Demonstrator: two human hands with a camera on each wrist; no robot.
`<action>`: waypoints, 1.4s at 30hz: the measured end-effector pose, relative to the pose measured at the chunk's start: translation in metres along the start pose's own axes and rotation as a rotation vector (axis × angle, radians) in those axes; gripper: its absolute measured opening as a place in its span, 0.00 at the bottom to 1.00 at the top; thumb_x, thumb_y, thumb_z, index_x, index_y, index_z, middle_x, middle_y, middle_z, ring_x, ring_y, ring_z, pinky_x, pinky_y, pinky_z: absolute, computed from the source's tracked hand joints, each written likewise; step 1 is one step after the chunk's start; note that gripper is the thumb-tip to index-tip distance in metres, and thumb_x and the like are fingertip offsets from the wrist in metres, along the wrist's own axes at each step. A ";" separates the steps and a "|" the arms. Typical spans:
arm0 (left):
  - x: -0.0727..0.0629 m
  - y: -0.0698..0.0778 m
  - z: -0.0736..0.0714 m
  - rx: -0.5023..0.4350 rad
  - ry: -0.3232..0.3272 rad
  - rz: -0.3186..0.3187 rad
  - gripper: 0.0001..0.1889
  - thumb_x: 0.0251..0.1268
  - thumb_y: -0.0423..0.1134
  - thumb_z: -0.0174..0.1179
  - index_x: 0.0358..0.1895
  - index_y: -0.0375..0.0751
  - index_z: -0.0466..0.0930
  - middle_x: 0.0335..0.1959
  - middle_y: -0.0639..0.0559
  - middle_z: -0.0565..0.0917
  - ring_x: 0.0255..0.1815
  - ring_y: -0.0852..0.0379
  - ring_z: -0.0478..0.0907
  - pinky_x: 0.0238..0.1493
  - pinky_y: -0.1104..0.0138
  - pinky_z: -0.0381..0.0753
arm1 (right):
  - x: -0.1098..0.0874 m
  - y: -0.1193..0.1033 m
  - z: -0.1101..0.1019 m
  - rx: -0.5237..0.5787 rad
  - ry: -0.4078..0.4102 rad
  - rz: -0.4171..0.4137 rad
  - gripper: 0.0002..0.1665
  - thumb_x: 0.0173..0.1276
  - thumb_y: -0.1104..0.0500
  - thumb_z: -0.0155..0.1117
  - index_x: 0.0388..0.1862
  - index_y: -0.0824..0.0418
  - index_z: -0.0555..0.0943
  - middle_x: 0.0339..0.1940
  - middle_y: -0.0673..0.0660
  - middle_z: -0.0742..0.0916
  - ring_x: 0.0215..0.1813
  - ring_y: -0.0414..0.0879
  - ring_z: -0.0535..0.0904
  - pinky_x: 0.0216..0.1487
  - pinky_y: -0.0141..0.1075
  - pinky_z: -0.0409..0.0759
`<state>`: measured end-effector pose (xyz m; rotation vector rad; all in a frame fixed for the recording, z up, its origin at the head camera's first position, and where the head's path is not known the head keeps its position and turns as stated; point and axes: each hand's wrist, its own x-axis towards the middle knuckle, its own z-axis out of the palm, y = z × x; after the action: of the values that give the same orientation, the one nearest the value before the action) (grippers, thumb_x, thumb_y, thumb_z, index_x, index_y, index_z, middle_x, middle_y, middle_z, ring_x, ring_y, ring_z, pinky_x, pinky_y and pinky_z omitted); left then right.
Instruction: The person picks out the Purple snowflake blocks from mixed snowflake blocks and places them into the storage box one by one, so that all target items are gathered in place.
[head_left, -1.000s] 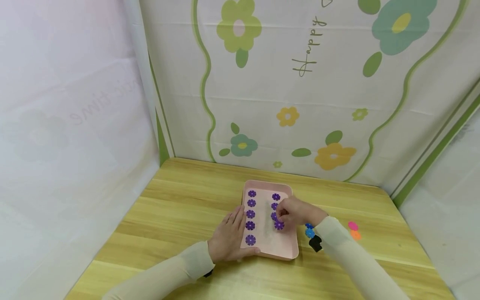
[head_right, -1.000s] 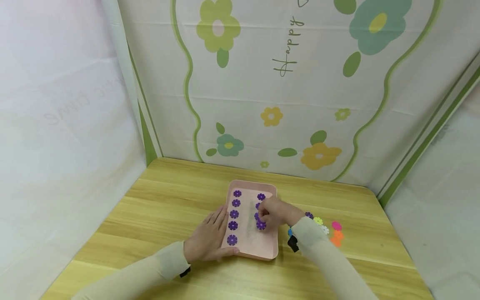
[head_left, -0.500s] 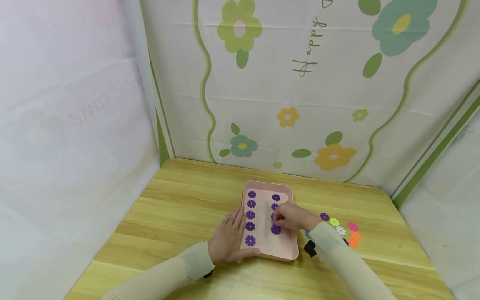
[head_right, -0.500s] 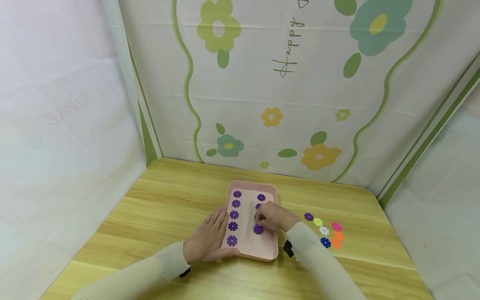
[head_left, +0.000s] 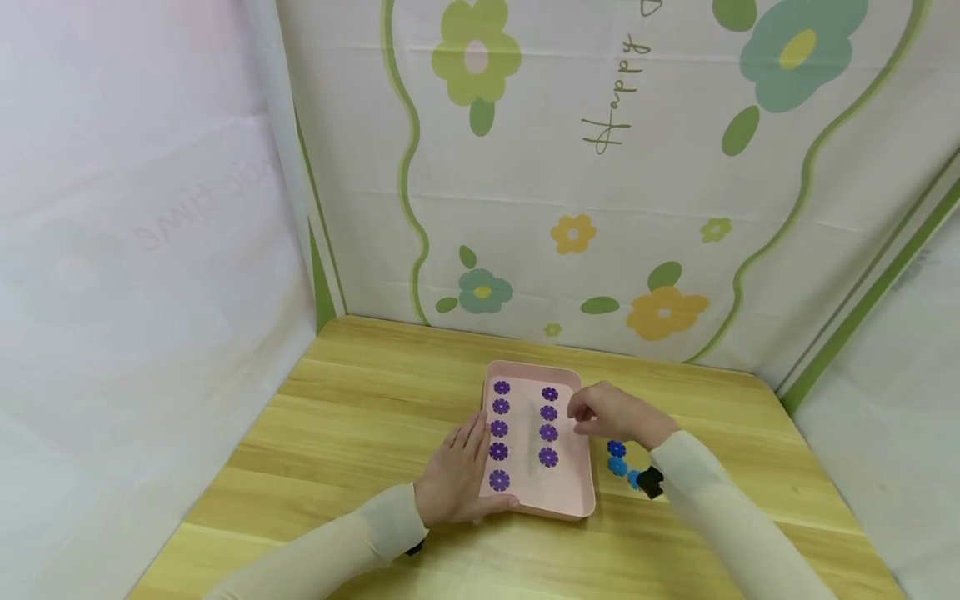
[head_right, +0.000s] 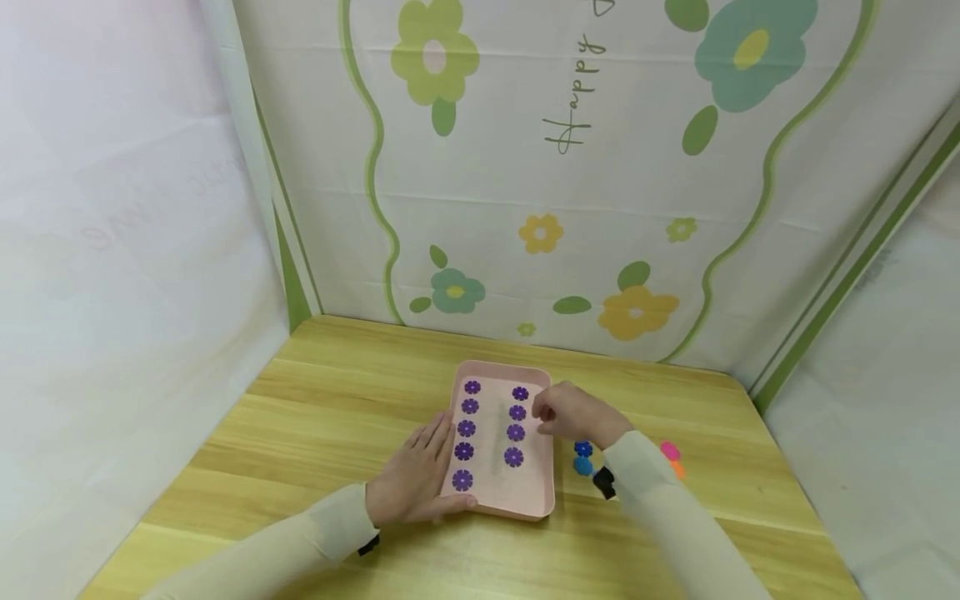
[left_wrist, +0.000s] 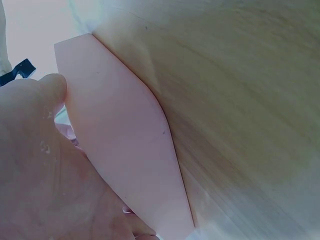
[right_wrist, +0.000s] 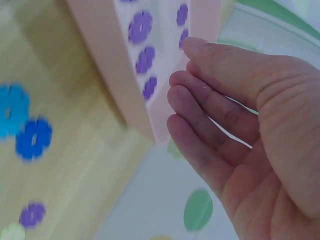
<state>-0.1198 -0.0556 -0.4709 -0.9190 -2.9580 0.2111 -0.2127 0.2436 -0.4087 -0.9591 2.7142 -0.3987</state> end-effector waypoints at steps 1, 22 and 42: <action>0.000 0.000 0.000 0.003 0.004 0.003 0.63 0.65 0.87 0.34 0.82 0.32 0.59 0.85 0.36 0.59 0.87 0.41 0.58 0.84 0.54 0.64 | -0.003 0.004 -0.003 -0.007 0.004 0.012 0.06 0.71 0.64 0.73 0.45 0.62 0.89 0.39 0.52 0.91 0.38 0.36 0.81 0.43 0.35 0.88; -0.001 0.000 -0.001 -0.012 -0.001 0.003 0.63 0.65 0.87 0.36 0.82 0.32 0.60 0.85 0.35 0.59 0.87 0.41 0.58 0.84 0.54 0.64 | -0.067 0.084 -0.004 -0.047 0.048 0.166 0.19 0.67 0.63 0.76 0.54 0.72 0.86 0.49 0.68 0.91 0.49 0.60 0.89 0.51 0.51 0.90; 0.001 -0.001 0.000 -0.005 -0.004 0.003 0.63 0.65 0.87 0.35 0.82 0.32 0.59 0.85 0.35 0.58 0.87 0.41 0.57 0.85 0.54 0.63 | -0.074 0.123 0.035 -0.011 0.113 0.272 0.19 0.67 0.65 0.75 0.54 0.72 0.85 0.47 0.64 0.91 0.50 0.58 0.88 0.53 0.55 0.88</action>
<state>-0.1206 -0.0558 -0.4704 -0.9240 -2.9620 0.2058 -0.2161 0.3767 -0.4725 -0.5729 2.8978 -0.3955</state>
